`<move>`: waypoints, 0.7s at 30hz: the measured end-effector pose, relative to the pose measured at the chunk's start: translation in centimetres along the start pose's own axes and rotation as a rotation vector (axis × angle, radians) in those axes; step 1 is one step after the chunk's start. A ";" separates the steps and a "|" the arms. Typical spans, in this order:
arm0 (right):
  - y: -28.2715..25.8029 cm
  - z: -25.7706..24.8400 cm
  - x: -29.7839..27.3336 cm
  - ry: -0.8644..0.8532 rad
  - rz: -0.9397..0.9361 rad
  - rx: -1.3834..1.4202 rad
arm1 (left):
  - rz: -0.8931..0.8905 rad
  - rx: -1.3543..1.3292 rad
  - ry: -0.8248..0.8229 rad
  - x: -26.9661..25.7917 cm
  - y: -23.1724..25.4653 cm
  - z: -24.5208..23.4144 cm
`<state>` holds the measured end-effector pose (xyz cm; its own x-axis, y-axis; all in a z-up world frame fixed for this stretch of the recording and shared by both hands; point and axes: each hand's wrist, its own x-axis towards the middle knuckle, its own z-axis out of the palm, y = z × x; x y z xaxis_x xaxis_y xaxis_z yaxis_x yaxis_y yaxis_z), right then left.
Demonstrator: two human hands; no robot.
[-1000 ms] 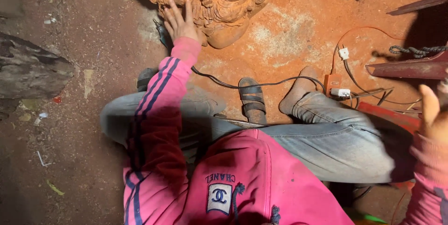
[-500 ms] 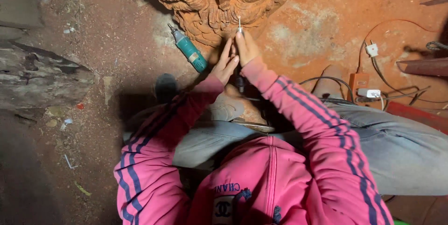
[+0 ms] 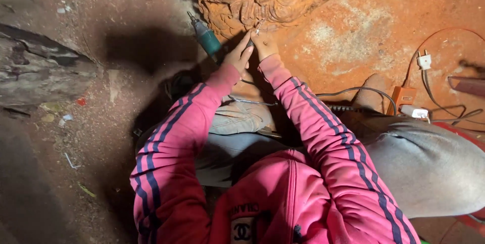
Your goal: Using a rotary power tool to carve and refine details on a large wooden sculpture
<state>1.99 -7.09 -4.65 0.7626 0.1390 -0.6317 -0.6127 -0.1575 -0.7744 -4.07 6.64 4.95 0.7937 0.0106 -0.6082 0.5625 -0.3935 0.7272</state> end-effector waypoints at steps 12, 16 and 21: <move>-3.8 0.6 -1.3 0.062 -0.105 0.214 | -0.185 -0.015 0.024 3.4 -0.7 1.9; -3.5 1.2 -1.7 0.106 -0.159 0.284 | -0.196 -0.025 0.016 1.5 1.9 1.0; -3.5 1.2 -1.4 0.136 -0.180 0.399 | -0.238 -0.016 0.017 1.6 2.3 1.2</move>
<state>2.79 -5.56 -1.12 0.8682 -0.0046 -0.4961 -0.4793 0.2504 -0.8412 -1.76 4.66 5.28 0.6423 0.1165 -0.7576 0.7374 -0.3636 0.5693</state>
